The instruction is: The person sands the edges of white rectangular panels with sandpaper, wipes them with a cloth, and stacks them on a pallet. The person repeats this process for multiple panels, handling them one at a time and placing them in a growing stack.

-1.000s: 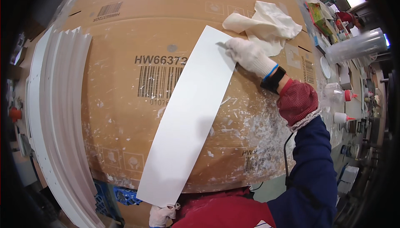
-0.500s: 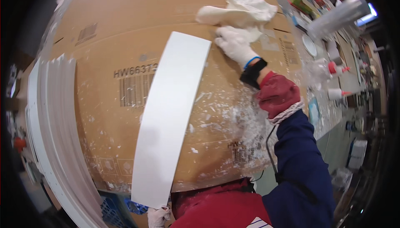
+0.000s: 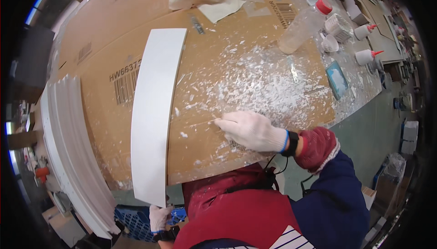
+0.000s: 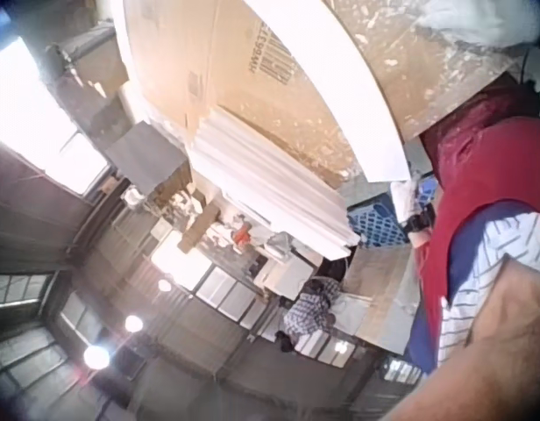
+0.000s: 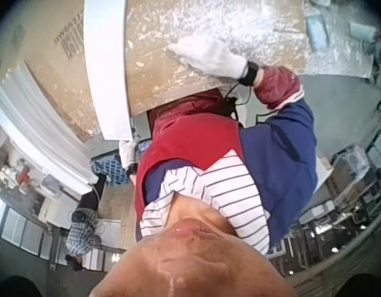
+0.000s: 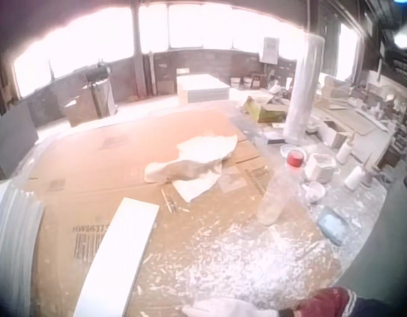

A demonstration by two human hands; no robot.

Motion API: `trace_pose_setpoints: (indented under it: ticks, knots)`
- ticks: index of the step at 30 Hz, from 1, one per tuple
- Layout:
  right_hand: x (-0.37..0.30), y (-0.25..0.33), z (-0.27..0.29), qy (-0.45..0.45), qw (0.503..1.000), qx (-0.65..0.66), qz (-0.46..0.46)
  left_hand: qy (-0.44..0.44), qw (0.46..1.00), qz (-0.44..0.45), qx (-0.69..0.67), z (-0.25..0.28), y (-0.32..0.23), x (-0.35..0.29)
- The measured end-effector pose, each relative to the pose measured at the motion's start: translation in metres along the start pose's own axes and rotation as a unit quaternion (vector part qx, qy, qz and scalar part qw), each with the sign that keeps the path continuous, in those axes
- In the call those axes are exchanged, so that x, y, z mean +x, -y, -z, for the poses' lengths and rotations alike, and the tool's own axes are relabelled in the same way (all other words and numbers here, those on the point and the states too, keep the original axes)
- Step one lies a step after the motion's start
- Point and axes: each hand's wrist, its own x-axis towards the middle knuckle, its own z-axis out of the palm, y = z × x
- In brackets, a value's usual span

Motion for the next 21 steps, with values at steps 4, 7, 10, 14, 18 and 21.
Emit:
trace_pose_setpoints:
  ticks: [4,7,10,14,18,21]
  knots:
    - [-0.037,0.041,-0.028,-0.084,0.994,0.000,-0.075,0.011,0.999,-0.022,-0.030,0.008,0.016,-0.002]
    - [-0.038,0.051,-0.046,-0.161,0.975,0.011,-0.151,0.087,0.986,-0.027,-0.142,0.013,0.025,0.001]
    - [-0.029,0.050,-0.073,-0.279,0.929,-0.054,-0.238,0.162,0.955,-0.084,-0.235,0.011,0.046,0.019]
    - [-0.025,0.053,-0.084,-0.255,0.919,-0.160,-0.254,0.286,0.929,-0.086,-0.219,0.027,0.041,0.027]
    - [-0.027,0.038,-0.087,-0.219,0.902,-0.258,-0.267,0.348,0.912,-0.131,-0.175,0.037,0.051,0.050]
    - [-0.026,0.040,-0.087,-0.198,0.889,-0.282,-0.303,0.295,0.912,-0.145,-0.244,0.048,0.067,0.045]
